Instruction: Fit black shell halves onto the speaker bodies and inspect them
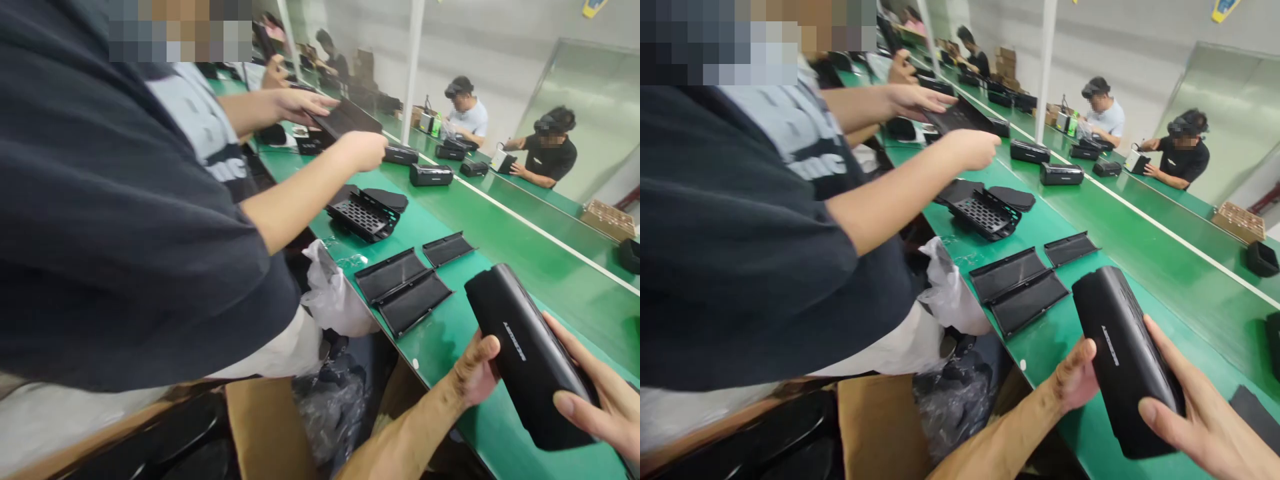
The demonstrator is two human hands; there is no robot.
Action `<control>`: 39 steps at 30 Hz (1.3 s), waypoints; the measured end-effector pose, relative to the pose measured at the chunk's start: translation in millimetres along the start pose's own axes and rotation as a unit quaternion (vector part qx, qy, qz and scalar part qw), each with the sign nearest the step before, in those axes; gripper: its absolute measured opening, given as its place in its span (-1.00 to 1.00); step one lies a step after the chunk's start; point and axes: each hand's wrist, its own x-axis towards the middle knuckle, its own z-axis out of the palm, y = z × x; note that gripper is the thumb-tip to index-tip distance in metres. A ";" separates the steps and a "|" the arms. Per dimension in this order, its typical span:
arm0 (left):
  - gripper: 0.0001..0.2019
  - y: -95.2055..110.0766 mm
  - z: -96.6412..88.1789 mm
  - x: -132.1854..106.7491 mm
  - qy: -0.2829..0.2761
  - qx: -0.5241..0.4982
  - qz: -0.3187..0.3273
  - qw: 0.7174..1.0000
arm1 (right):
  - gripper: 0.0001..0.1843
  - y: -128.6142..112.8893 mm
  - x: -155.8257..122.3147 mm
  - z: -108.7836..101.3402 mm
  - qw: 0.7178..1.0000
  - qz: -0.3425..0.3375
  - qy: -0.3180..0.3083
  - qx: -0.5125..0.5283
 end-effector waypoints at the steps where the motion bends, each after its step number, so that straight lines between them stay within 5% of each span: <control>1: -0.07 3.6 1.8 2.9 0.004 0.001 0.001 1.000 | -0.08 -0.8 -0.8 -0.1 1.000 0.010 0.014 0.011; 4: -0.05 12.1 4.9 12.1 0.032 0.006 0.026 0.999 | -0.06 0.4 -7.7 18.6 0.990 0.010 0.134 0.044; 9: -0.02 9.7 6.0 22.0 0.071 0.019 0.072 0.995 | 0.25 10.8 -6.1 90.3 0.932 0.003 0.359 0.057; 13: -0.02 3.0 5.9 23.8 0.063 0.052 0.080 0.993 | -0.01 14.5 10.7 112.0 0.872 -0.053 0.486 0.011; 18: 0.10 42.0 -3.1 19.2 0.031 0.160 0.051 0.985 | -0.16 21.7 -10.4 82.7 0.895 -0.065 0.441 0.005; 22: 0.17 98.6 0.3 19.6 -0.018 0.361 0.041 0.931 | -0.23 25.4 -41.1 66.0 0.926 -0.029 0.372 0.051; 25: 0.07 115.1 10.4 23.5 -0.091 0.414 -0.016 0.906 | -0.27 29.8 -49.7 64.2 0.929 -0.031 0.362 0.066; 30: 0.03 91.9 2.5 28.4 -0.088 0.399 0.000 0.913 | -0.28 47.4 -50.5 61.8 0.935 -0.022 0.341 0.094; 35: -0.06 70.4 -16.0 28.1 -0.053 0.432 -0.006 0.900 | -0.18 56.1 -64.0 35.8 0.954 0.052 0.274 0.111; 39: -0.16 42.6 -7.7 20.1 0.023 0.260 0.020 0.965 | 0.12 49.0 -78.7 24.6 0.942 0.001 0.305 0.142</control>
